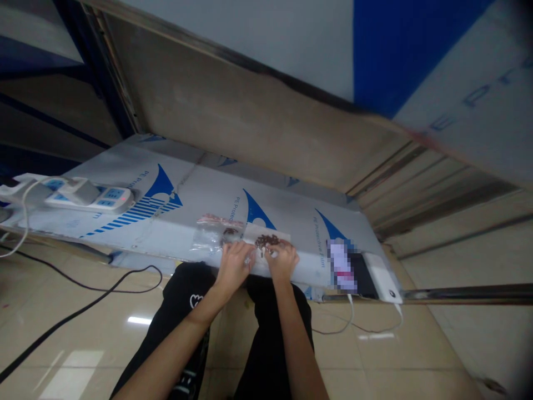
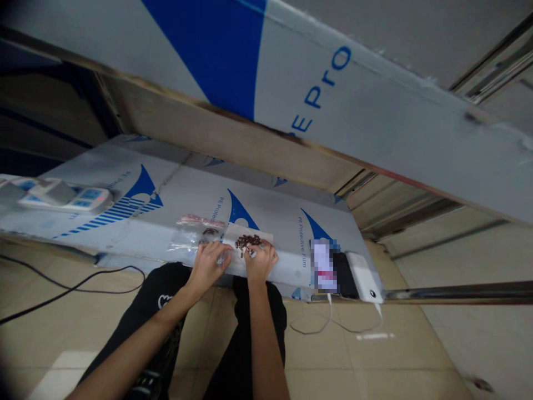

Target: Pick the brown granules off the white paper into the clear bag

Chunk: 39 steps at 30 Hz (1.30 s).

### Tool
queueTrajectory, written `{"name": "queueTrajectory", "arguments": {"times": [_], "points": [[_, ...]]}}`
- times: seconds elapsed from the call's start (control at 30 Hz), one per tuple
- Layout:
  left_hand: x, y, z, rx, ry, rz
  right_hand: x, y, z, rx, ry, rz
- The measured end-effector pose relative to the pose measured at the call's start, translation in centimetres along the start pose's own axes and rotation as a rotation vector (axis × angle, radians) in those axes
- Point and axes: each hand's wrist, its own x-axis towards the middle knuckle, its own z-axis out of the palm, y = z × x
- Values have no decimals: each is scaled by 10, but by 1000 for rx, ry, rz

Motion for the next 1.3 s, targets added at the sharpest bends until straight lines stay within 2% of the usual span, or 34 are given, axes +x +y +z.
{"name": "queueTrajectory", "arguments": {"times": [0.3, 0.43, 0.53, 0.63, 0.77, 0.97, 1.07, 1.13, 1.23, 1.3], "points": [[-1, 2, 2, 19, 9, 1, 1, -1, -1, 72, 43, 5], [-1, 2, 3, 28, -2, -6, 4, -3, -2, 236, 69, 15], [-1, 1, 3, 40, -24, -17, 6, -4, -2, 429, 71, -40], [-1, 1, 2, 47, -38, -24, 7, -5, -7, 600, 4, -135], [-1, 2, 1, 32, -42, -27, 2, -10, -17, 698, -179, -265], [0, 1, 1, 18, -57, -24, -3, -16, -24, 744, -312, -302], [-1, 3, 1, 2, 8, -17, -2, -17, -24, 799, -280, -250], [-3, 5, -2, -51, 110, -9, 1, -16, -22, 845, -210, -146], [-5, 7, -8, -236, 269, -11, 5, -11, -20, 901, -89, 70], [-5, 7, -11, -423, 313, -69, 7, -6, -18, 922, -31, 180]]}}
